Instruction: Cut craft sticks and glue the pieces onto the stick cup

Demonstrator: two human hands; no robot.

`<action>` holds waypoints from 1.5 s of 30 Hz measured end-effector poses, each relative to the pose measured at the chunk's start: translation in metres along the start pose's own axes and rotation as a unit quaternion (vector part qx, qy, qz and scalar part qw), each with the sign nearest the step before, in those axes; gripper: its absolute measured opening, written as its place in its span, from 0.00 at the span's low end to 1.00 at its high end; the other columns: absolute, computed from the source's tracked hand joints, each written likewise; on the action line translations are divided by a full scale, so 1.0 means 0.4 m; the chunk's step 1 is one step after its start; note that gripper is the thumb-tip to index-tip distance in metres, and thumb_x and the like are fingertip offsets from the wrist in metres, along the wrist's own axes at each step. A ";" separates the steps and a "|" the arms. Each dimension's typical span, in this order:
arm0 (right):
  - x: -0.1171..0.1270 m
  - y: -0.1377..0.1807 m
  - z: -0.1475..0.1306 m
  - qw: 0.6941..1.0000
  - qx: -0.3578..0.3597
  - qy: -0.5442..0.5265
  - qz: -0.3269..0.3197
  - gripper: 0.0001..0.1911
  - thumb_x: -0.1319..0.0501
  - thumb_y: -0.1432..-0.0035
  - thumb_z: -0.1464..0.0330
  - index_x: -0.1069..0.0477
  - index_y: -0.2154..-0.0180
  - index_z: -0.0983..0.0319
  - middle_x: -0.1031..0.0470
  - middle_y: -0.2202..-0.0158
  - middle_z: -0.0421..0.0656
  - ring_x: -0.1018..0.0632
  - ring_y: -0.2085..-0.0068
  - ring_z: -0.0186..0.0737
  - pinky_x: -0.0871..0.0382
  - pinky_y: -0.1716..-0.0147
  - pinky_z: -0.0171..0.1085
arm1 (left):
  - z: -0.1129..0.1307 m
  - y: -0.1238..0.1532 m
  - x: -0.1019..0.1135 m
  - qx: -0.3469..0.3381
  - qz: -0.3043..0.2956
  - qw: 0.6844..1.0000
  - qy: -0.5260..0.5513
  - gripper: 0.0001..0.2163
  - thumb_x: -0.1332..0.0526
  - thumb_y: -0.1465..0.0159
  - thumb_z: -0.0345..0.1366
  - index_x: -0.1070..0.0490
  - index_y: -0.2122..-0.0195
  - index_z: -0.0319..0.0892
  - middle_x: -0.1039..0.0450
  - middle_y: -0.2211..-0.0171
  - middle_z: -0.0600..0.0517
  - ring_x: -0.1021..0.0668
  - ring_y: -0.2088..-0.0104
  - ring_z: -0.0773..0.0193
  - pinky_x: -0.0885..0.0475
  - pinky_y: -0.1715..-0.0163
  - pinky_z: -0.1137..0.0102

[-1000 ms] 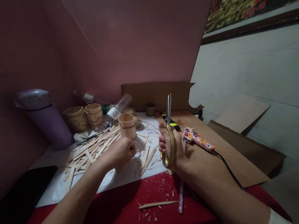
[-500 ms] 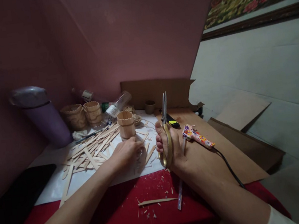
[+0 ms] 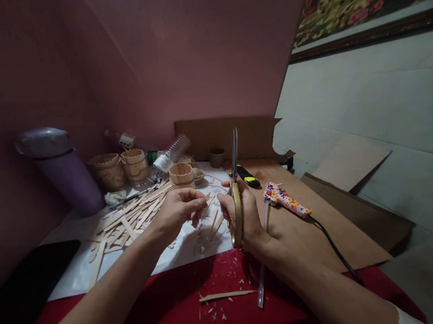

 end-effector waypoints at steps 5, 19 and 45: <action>-0.012 0.009 -0.016 0.999 0.031 0.000 -0.008 0.18 0.36 0.47 0.59 0.39 0.58 0.59 0.31 0.77 0.33 0.28 0.77 0.32 0.36 0.78 0.31 | 0.012 0.015 -0.003 0.036 0.000 0.997 0.073 0.09 0.29 0.54 0.34 0.28 0.77 0.34 0.30 0.82 0.51 0.32 0.84 0.72 0.38 0.85 0.75; 0.000 -0.002 -0.009 0.998 0.031 -0.041 -0.020 0.22 0.31 0.54 0.64 0.38 0.59 0.59 0.33 0.75 0.32 0.31 0.77 0.29 0.37 0.76 0.31 | 0.003 0.019 -0.008 0.045 -0.005 0.999 0.012 0.10 0.33 0.46 0.38 0.25 0.73 0.35 0.27 0.75 0.50 0.31 0.80 0.72 0.36 0.84 0.78; -0.021 0.011 -0.034 0.995 -0.023 -0.051 -0.086 0.29 0.32 0.53 0.49 0.35 0.57 0.61 0.29 0.77 0.36 0.29 0.79 0.29 0.38 0.82 0.28 | 0.038 0.025 -0.005 -0.012 0.025 0.997 0.075 0.11 0.29 0.51 0.38 0.26 0.77 0.35 0.28 0.80 0.51 0.31 0.84 0.72 0.35 0.86 0.76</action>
Point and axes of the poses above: each hand's wrist, its own y-axis away from the middle knuckle, its own x-axis out of the back of the hand, z = x × y, the point moved 5 cm from there along -y, towards the middle knuckle
